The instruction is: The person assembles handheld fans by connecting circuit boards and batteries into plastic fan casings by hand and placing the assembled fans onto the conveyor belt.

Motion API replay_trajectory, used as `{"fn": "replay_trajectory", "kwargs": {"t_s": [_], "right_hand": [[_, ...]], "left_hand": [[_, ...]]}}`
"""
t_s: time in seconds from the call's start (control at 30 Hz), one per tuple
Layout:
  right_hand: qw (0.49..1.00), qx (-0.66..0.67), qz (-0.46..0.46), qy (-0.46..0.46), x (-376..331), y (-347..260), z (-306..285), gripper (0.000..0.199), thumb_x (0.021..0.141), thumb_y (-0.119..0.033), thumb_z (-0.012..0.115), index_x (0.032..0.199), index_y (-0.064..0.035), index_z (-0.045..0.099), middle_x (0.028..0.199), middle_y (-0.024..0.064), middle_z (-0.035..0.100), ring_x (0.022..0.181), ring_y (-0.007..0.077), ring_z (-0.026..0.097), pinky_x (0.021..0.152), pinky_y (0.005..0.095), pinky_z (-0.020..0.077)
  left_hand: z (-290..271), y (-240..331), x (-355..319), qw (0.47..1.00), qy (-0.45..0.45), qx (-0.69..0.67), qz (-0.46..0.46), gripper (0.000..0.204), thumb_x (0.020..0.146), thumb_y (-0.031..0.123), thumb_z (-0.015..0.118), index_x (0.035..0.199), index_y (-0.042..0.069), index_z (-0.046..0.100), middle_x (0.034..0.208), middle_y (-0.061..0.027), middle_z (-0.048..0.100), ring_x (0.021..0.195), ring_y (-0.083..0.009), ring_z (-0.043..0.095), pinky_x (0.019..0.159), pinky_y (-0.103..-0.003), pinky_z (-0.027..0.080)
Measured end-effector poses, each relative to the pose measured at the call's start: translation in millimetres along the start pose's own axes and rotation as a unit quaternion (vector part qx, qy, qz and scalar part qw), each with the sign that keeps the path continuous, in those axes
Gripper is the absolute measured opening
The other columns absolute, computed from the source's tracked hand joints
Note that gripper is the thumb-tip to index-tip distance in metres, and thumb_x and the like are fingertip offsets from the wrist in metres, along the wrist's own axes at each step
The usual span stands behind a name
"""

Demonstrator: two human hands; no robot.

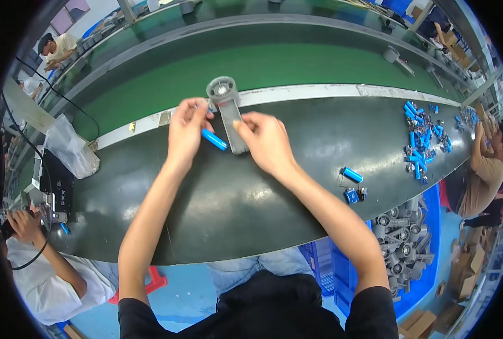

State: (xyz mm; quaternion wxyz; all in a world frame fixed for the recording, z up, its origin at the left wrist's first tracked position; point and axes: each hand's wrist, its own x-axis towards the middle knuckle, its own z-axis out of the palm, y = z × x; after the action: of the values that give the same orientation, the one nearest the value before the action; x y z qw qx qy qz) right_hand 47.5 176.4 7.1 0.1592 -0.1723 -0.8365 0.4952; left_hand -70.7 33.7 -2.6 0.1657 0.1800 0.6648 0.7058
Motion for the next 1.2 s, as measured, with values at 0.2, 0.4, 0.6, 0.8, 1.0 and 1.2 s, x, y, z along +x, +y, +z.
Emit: {"fn": "replay_trajectory", "kwargs": {"t_s": [0.2,0.4,0.6,0.8,1.0,1.2], "right_hand": [[0.997,0.048,-0.032,0.045,132,-15,50,0.037,0.091,-0.034,0.064,0.099,0.0017,0.073,0.079,0.0170,0.072,0.074,0.0287,0.070,0.071,0.0391,0.0527],[0.997,-0.057,0.004,0.042,138,-2,21,0.049,0.095,-0.046,0.056,0.108,-0.0013,0.072,0.102,0.0199,0.072,0.100,0.0373,0.067,0.089,0.0430,0.0506],[0.952,-0.235,-0.042,0.190,120,64,-128,0.046,0.094,-0.042,0.062,0.107,0.0007,0.071,0.097,0.0198,0.072,0.093,0.0354,0.069,0.084,0.0412,0.0522],[0.812,-0.464,0.055,0.350,137,186,-298,0.051,0.090,-0.038,0.065,0.122,0.0014,0.061,0.122,0.0203,0.062,0.111,0.0402,0.058,0.095,0.0473,0.0488],[0.753,-0.543,0.164,0.334,172,243,-383,0.079,0.090,-0.045,0.066,0.149,-0.0039,0.034,0.153,0.0148,0.039,0.141,0.0348,0.036,0.110,0.0542,0.0361],[0.771,-0.540,0.184,0.283,199,272,-415,0.088,0.089,-0.054,0.062,0.154,-0.0061,0.025,0.152,0.0174,0.041,0.138,0.0356,0.040,0.110,0.0537,0.0346]], "left_hand": [[-37,-2,97,0.956,0.117,0.206,0.173,0.045,0.096,0.025,0.062,0.131,-0.002,0.053,0.102,-0.0183,0.067,0.091,-0.0282,0.068,0.078,-0.034,0.053],[-18,-24,67,0.858,0.130,0.436,0.236,0.052,0.093,0.029,0.066,0.136,0.003,0.053,0.128,-0.0192,0.057,0.124,-0.0352,0.052,0.103,-0.041,0.040],[25,-17,45,0.834,0.087,0.418,0.350,0.030,0.089,0.016,0.068,0.114,0.001,0.059,0.107,-0.0171,0.058,0.101,-0.0333,0.056,0.087,-0.041,0.044],[59,-21,20,0.875,-0.056,0.363,0.315,0.023,0.090,0.013,0.069,0.106,0.001,0.058,0.070,-0.0123,0.051,0.059,-0.0270,0.049,0.057,-0.037,0.042],[57,-8,15,0.876,-0.061,0.421,0.228,0.030,0.086,0.015,0.073,0.109,0.000,0.060,0.071,-0.0141,0.056,0.062,-0.0314,0.055,0.059,-0.041,0.046],[62,-8,20,0.880,-0.059,0.424,0.209,0.031,0.085,0.014,0.075,0.108,-0.001,0.061,0.069,-0.0128,0.055,0.059,-0.0281,0.054,0.057,-0.039,0.045]]}}
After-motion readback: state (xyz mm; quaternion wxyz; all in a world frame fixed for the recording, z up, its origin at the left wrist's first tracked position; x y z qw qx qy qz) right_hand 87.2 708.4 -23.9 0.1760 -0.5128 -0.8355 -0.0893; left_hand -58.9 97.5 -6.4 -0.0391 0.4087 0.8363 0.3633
